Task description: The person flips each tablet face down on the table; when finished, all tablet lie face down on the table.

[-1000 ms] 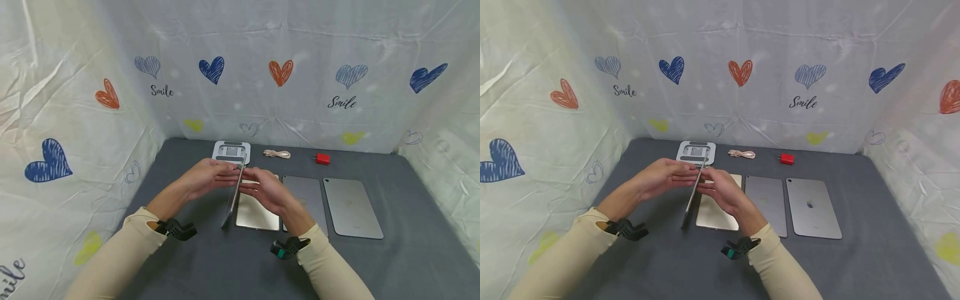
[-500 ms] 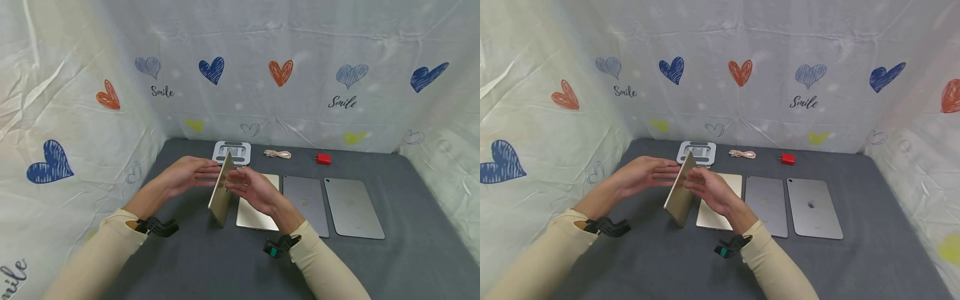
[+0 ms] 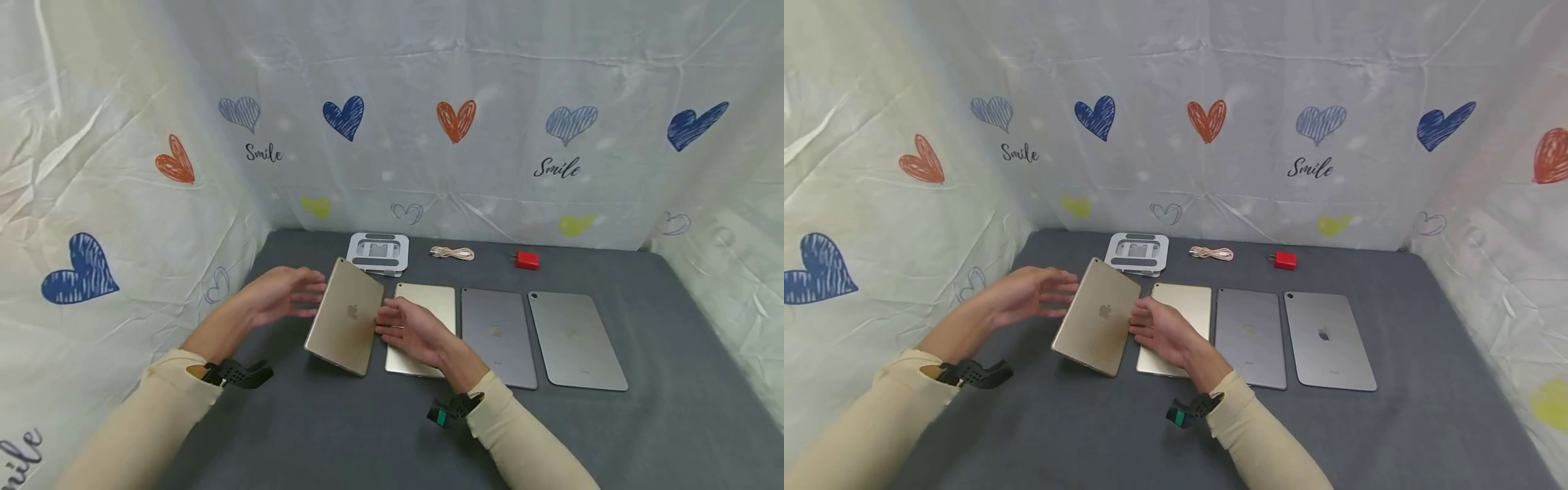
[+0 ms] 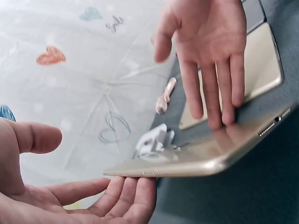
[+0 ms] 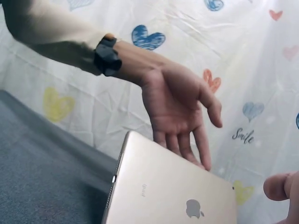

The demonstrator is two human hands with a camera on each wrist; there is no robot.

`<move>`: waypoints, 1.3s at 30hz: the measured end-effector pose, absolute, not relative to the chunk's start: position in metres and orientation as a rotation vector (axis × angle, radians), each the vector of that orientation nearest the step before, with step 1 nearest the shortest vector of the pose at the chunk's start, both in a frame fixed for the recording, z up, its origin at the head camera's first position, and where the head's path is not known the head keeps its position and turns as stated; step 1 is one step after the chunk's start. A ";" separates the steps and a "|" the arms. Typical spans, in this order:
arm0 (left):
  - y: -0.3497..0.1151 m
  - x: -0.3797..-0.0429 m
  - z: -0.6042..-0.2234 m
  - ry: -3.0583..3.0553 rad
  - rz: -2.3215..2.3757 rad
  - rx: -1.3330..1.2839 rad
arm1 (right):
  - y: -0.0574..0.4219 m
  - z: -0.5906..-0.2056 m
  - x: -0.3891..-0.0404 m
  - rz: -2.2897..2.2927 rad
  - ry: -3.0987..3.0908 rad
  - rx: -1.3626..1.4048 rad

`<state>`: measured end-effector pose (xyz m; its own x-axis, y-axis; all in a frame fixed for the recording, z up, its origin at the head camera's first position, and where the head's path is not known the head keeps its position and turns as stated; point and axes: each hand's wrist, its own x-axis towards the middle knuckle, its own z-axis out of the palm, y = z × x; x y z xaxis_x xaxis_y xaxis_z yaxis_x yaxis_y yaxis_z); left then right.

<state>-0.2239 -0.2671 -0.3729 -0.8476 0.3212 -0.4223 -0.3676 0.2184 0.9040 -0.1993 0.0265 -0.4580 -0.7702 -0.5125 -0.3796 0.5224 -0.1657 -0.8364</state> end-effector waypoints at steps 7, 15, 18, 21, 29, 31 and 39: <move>-0.276 -0.231 -0.403 1.941 1.669 -0.163 | 0.030 -0.462 -0.195 -1.963 1.475 -0.035; -0.273 -0.235 -0.429 1.942 1.658 -0.284 | 0.031 -0.461 -0.194 -1.947 1.506 -0.053; -0.269 -0.239 -0.433 1.943 1.650 -0.314 | 0.032 -0.461 -0.194 -1.949 1.523 -0.054; -0.266 -0.242 -0.436 1.959 1.619 -0.329 | 0.033 -0.461 -0.195 -1.952 1.532 -0.058; -0.261 -0.246 -0.440 2.048 1.495 -0.306 | 0.036 -0.463 -0.195 -1.972 1.523 -0.064; -0.261 -0.246 -0.439 2.105 1.424 -0.295 | 0.038 -0.463 -0.195 -1.980 1.516 -0.078; -0.277 -0.234 -0.423 2.260 1.287 -0.146 | 0.086 -0.452 -0.178 -1.976 1.566 -0.237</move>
<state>-0.2341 -0.2768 -0.4231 -0.8536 0.1621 -0.4950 -0.3432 0.5400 0.7685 -0.1782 0.0855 -0.4524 -0.8043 -0.5517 -0.2207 0.3408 -0.1242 -0.9319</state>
